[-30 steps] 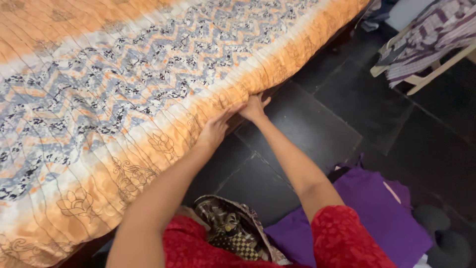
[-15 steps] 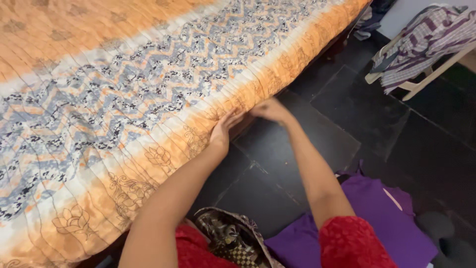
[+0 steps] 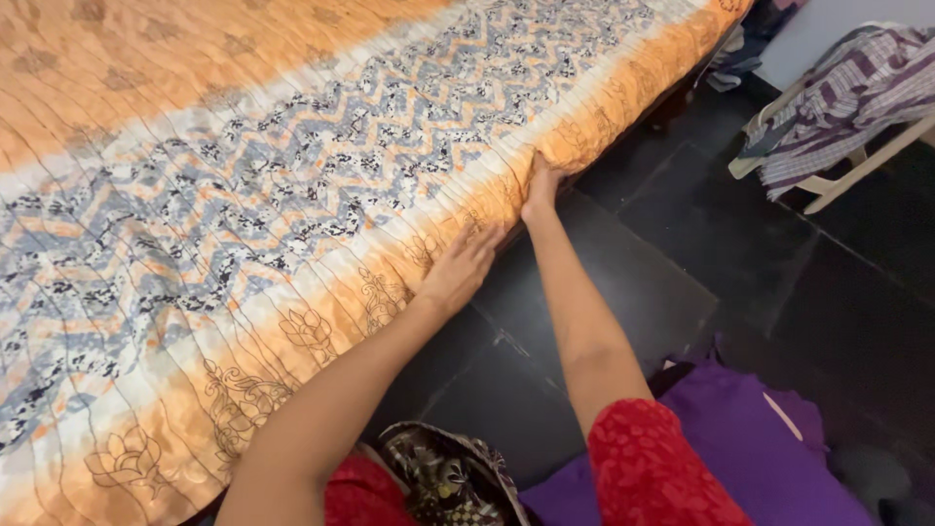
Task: The person smooths and adjusts a patterned bedsheet on a bed, pulling and tucking the edges by hand. The person moves around the bed to straighten the sheet along different sides.
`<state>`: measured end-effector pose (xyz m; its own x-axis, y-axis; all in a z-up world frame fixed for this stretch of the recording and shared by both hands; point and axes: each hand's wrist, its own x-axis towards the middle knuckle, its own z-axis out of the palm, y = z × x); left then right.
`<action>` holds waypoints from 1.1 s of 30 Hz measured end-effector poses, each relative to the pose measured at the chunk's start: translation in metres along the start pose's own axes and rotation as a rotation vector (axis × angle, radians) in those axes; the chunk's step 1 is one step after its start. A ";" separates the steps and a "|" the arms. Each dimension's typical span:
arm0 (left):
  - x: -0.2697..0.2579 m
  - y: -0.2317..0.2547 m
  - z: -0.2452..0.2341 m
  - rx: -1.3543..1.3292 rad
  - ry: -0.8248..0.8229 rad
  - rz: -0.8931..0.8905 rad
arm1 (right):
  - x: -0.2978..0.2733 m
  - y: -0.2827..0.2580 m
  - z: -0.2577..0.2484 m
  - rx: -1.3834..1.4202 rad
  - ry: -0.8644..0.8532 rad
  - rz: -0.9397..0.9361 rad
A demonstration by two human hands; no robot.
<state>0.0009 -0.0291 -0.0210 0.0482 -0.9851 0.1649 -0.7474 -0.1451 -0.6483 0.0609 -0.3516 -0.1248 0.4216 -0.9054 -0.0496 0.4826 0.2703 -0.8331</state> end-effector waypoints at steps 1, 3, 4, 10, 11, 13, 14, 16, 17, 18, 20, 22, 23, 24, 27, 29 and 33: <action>0.001 -0.002 0.007 -0.055 -0.060 -0.018 | -0.003 0.003 0.003 -0.118 0.018 -0.057; 0.003 -0.006 0.019 -0.160 -0.176 -0.060 | -0.005 0.002 0.009 -0.231 0.045 -0.122; 0.003 -0.004 0.024 -0.096 -0.188 -0.057 | -0.007 0.001 0.009 -0.227 0.060 -0.123; 0.000 0.015 0.041 0.314 -0.122 -0.132 | 0.020 -0.034 0.014 0.101 -0.072 0.111; 0.000 0.017 0.041 0.365 -0.066 -0.176 | 0.025 -0.041 0.010 0.215 -0.111 0.200; 0.004 0.012 0.042 0.460 -0.045 -0.186 | 0.032 -0.052 0.005 0.258 -0.194 0.248; 0.004 0.011 0.041 0.499 -0.083 -0.143 | 0.031 -0.055 0.000 0.277 -0.233 0.276; 0.008 0.007 0.035 0.439 -0.237 -0.038 | 0.025 -0.061 -0.010 -0.041 -0.154 0.291; 0.012 0.007 0.029 0.340 -0.353 0.023 | 0.021 -0.066 -0.015 -0.202 -0.113 0.296; 0.017 0.002 0.022 0.245 -0.468 0.079 | 0.020 -0.073 -0.016 -0.418 -0.098 0.329; 0.022 -0.006 0.011 0.062 -0.332 0.001 | 0.018 -0.086 -0.017 -0.856 -0.071 0.396; 0.019 -0.013 0.001 -0.218 -0.374 0.016 | 0.018 -0.092 -0.019 -1.187 -0.006 0.286; 0.013 -0.017 -0.002 -0.407 -0.480 0.073 | 0.019 -0.094 -0.021 -1.349 0.027 0.226; 0.010 -0.020 -0.004 -0.593 -0.581 0.128 | 0.022 -0.094 -0.024 -1.200 0.108 0.115; 0.000 -0.021 -0.008 -0.720 -0.130 -0.017 | 0.038 -0.082 -0.035 -0.618 0.164 -0.027; 0.002 -0.025 -0.005 -0.609 0.014 -0.064 | 0.052 -0.070 -0.040 -0.082 -0.018 0.129; 0.032 -0.042 0.006 -0.562 -0.008 -0.149 | 0.077 -0.050 -0.048 0.009 -0.007 0.022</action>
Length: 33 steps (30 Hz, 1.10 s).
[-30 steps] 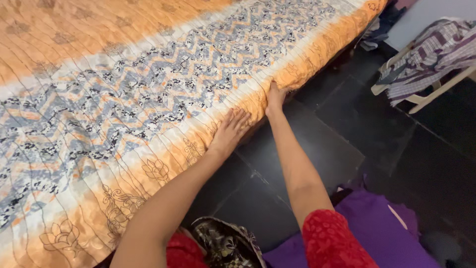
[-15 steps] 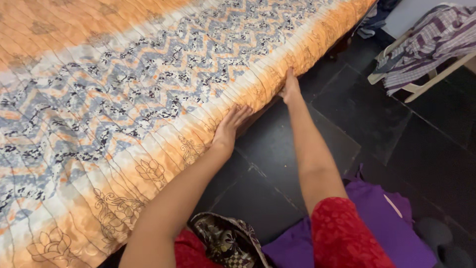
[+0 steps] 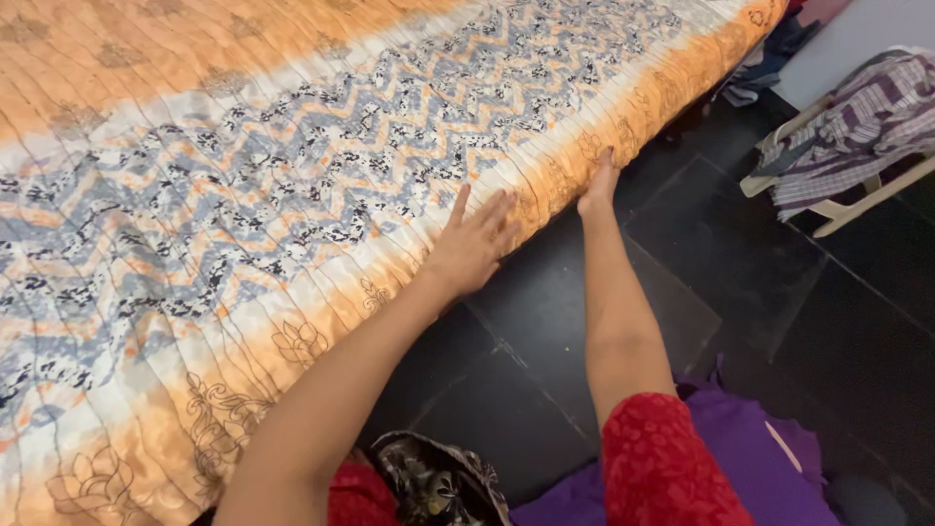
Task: The person smooths and adjusts a patterned bedsheet on a bed, pulling and tucking the edges by hand. The person moves around the bed to straighten the sheet along different sides.
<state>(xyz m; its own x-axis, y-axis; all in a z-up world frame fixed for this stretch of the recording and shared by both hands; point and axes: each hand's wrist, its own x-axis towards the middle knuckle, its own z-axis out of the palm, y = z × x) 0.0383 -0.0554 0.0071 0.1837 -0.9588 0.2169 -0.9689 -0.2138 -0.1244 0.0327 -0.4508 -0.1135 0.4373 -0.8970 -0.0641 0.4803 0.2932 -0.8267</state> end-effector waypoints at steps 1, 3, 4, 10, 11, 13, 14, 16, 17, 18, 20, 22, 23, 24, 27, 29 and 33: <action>0.009 -0.008 -0.001 -0.054 -0.020 -0.056 | 0.007 0.001 0.003 -0.010 0.017 -0.017; 0.022 -0.020 -0.001 -0.162 -0.064 -0.166 | 0.020 0.001 0.008 -0.064 0.029 -0.059; 0.023 -0.023 0.001 -0.180 -0.094 -0.192 | 0.026 0.001 0.011 -0.108 0.025 -0.084; 0.014 -0.027 0.017 -0.119 -0.045 -0.231 | 0.051 0.012 0.020 -0.880 0.409 -0.071; 0.014 -0.026 0.019 -0.119 -0.036 -0.234 | 0.054 0.012 0.022 -0.829 0.380 -0.047; 0.015 -0.025 0.020 -0.115 -0.025 -0.236 | 0.057 0.011 0.022 -0.665 0.299 -0.096; 0.015 -0.024 0.019 -0.111 -0.022 -0.234 | 0.059 0.008 0.021 -0.583 0.255 -0.121; 0.016 -0.025 0.018 -0.104 -0.025 -0.236 | 0.061 -0.002 0.020 -0.187 0.136 -0.169; 0.015 -0.024 0.017 -0.103 -0.035 -0.237 | 0.062 -0.008 0.018 0.009 0.074 -0.185; 0.015 -0.025 0.016 -0.103 -0.044 -0.238 | 0.063 -0.015 0.015 0.075 0.044 -0.052; 0.012 -0.026 0.015 -0.108 -0.043 -0.243 | 0.062 -0.027 0.010 0.205 -0.023 0.216; 0.014 -0.025 0.016 -0.109 -0.049 -0.240 | 0.052 -0.029 0.004 -0.259 0.063 0.094; 0.015 -0.024 0.016 -0.103 -0.052 -0.239 | 0.047 -0.030 0.004 -0.490 0.107 0.030; 0.017 -0.023 0.017 -0.097 -0.056 -0.237 | 0.041 -0.031 0.006 -0.751 0.200 0.026; 0.014 -0.025 0.018 -0.107 -0.050 -0.248 | 0.020 -0.025 0.030 -1.381 0.450 -0.039; 0.012 -0.025 0.021 -0.092 -0.032 -0.247 | 0.003 -0.025 0.043 -1.590 0.610 -0.153; 0.014 -0.024 0.023 -0.083 -0.031 -0.244 | -0.033 -0.026 0.066 -1.279 0.522 -0.634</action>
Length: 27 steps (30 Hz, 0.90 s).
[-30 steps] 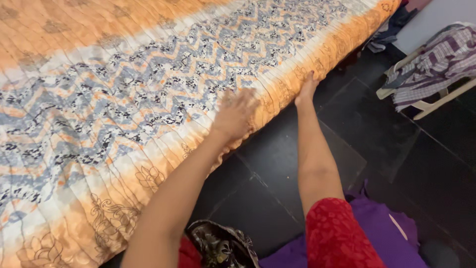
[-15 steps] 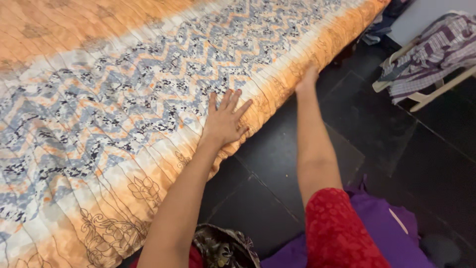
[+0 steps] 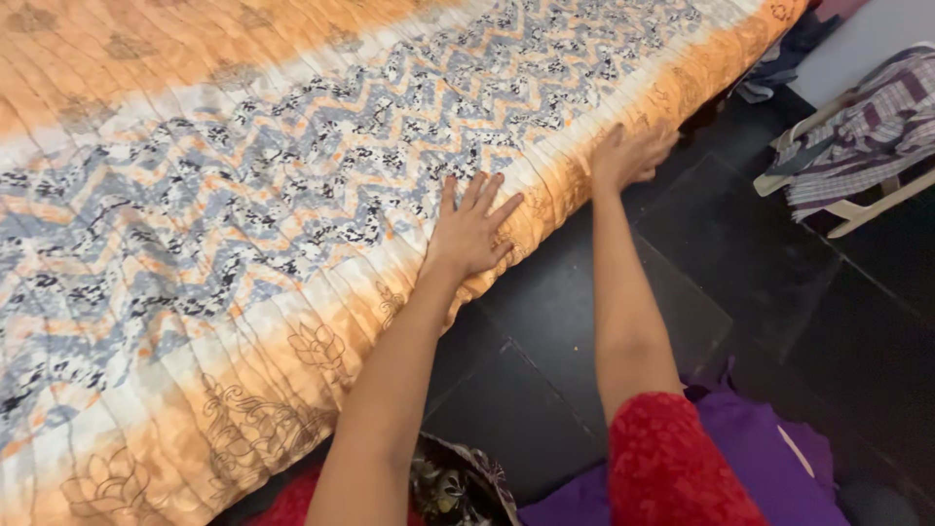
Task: The person smooths and adjusts a patterned bedsheet on a bed, pulling and tucking the edges by hand. The person moves around the bed to straighten the sheet along different sides.
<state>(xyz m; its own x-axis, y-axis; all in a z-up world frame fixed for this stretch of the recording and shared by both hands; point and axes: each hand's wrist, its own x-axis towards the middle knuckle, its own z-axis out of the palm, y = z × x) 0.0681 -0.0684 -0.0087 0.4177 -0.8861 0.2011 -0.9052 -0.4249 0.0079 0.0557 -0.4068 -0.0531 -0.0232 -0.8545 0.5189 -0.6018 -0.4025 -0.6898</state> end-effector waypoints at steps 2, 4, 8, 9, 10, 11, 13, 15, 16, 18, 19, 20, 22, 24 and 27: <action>-0.001 0.000 0.001 -0.005 0.002 -0.007 | -0.026 -0.015 -0.002 0.082 0.032 -0.277; -0.003 0.000 0.002 0.000 0.011 -0.007 | -0.058 -0.025 -0.002 -0.080 -0.418 -0.283; -0.005 0.001 0.002 0.003 0.030 -0.001 | -0.082 -0.035 -0.003 -0.022 -0.491 -0.242; -0.005 -0.001 0.000 0.000 0.032 -0.002 | -0.082 -0.035 -0.002 -0.019 -0.482 -0.256; -0.007 0.000 -0.001 -0.001 0.025 0.002 | -0.081 -0.032 -0.002 -0.021 -0.476 -0.267; -0.009 0.001 -0.004 -0.003 0.018 0.007 | -0.080 -0.027 -0.001 -0.023 -0.470 -0.278; -0.012 0.004 -0.013 -0.008 -0.019 0.016 | -0.075 -0.021 0.001 -0.015 -0.468 -0.293; -0.020 0.006 -0.027 -0.007 -0.085 0.021 | -0.072 -0.020 0.004 -0.023 -0.464 -0.306; -0.028 0.007 -0.033 0.031 -0.155 0.048 | -0.072 -0.022 0.006 -0.039 -0.462 -0.313; -0.052 0.014 -0.042 0.107 -0.300 0.098 | -0.074 -0.023 0.005 -0.081 -0.469 -0.315; -0.064 0.013 -0.046 0.047 -0.394 0.157 | -0.075 -0.022 0.001 -0.108 -0.478 -0.310; -0.076 0.006 -0.051 -0.014 -0.486 0.210 | -0.075 -0.027 0.001 -0.131 -0.488 -0.309; -0.099 -0.022 -0.062 -0.244 -0.506 0.247 | -0.075 -0.039 0.003 -0.246 -0.499 -0.345; -0.125 -0.067 -0.074 -0.578 -0.350 0.206 | -0.076 -0.051 0.008 -0.358 -0.536 -0.361; -0.157 -0.135 -0.092 -0.242 -0.275 -0.216 | -0.076 -0.077 0.023 -0.518 -0.628 -0.358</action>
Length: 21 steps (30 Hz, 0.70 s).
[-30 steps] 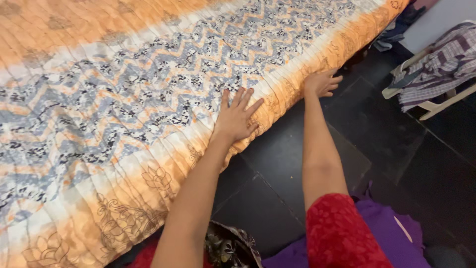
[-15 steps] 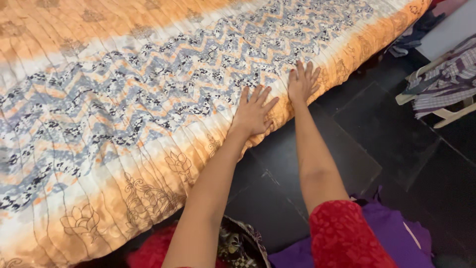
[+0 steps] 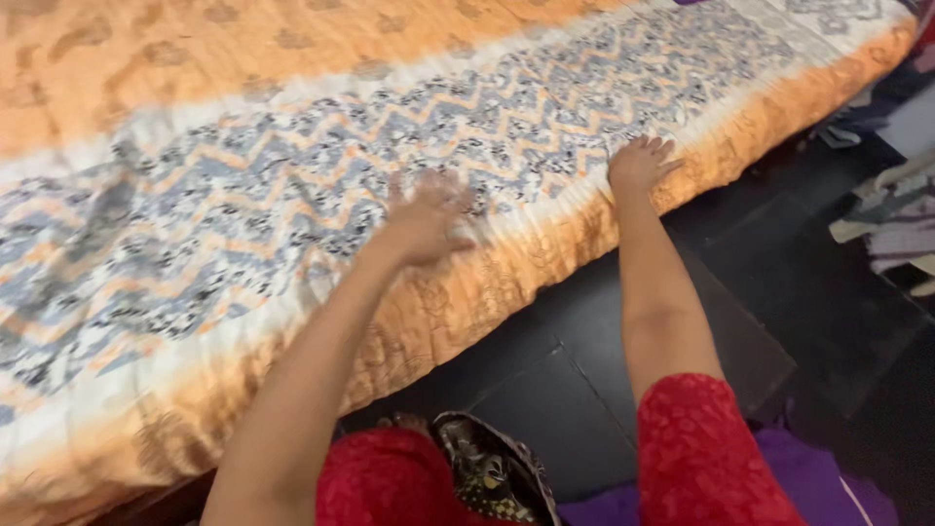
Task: The person smooths and adjusts a patterned bedsheet on a bed, pulling and tucking the edges by hand. The person moves around the bed to straighten the sheet along different sides.
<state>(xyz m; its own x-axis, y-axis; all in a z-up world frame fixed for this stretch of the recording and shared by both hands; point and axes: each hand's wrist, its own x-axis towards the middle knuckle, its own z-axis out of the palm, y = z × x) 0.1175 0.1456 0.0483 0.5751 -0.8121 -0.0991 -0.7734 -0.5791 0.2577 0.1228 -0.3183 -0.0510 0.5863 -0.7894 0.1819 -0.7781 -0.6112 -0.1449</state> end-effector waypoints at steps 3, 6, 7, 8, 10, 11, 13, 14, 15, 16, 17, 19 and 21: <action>-0.039 -0.060 -0.001 -0.004 0.031 -0.274 | -0.005 -0.068 0.000 0.151 -0.006 -0.175; -0.056 -0.085 0.015 0.010 0.192 -0.316 | -0.056 -0.170 -0.004 0.362 0.237 -0.522; -0.059 -0.089 0.023 0.032 0.268 -0.294 | -0.082 -0.210 -0.005 0.405 0.107 -0.537; -0.061 -0.093 0.030 0.033 0.271 -0.303 | -0.112 -0.239 -0.006 0.486 0.094 -0.742; -0.055 -0.092 0.039 0.024 0.284 -0.315 | -0.172 -0.278 -0.009 0.455 -0.144 -0.808; -0.054 -0.092 0.042 0.023 0.304 -0.308 | -0.199 -0.289 -0.012 0.272 -0.134 -0.896; -0.056 -0.094 0.043 0.029 0.345 -0.295 | -0.227 -0.281 -0.025 0.285 -0.221 -0.926; -0.058 -0.095 0.042 0.042 0.336 -0.305 | -0.233 -0.276 -0.032 0.295 -0.264 -0.941; -0.058 -0.095 0.040 0.056 0.329 -0.309 | -0.231 -0.267 -0.039 0.251 -0.227 -0.915; -0.058 -0.095 0.039 0.069 0.323 -0.314 | -0.226 -0.257 -0.046 0.206 -0.191 -0.888; -0.057 -0.093 0.038 0.056 0.322 -0.313 | -0.219 -0.247 -0.052 0.159 -0.153 -0.860; -0.058 -0.091 0.038 0.031 0.314 -0.311 | -0.206 -0.232 -0.058 0.096 -0.154 -0.768; -0.059 -0.090 0.038 0.033 0.323 -0.315 | -0.199 -0.217 -0.057 0.084 -0.163 -0.672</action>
<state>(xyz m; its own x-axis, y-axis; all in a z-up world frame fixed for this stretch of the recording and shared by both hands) 0.1427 0.2426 -0.0057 0.8332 -0.5353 0.1383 -0.5528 -0.8004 0.2319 0.1623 -0.0250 0.0000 0.9662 -0.2327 0.1110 -0.2184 -0.9675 -0.1277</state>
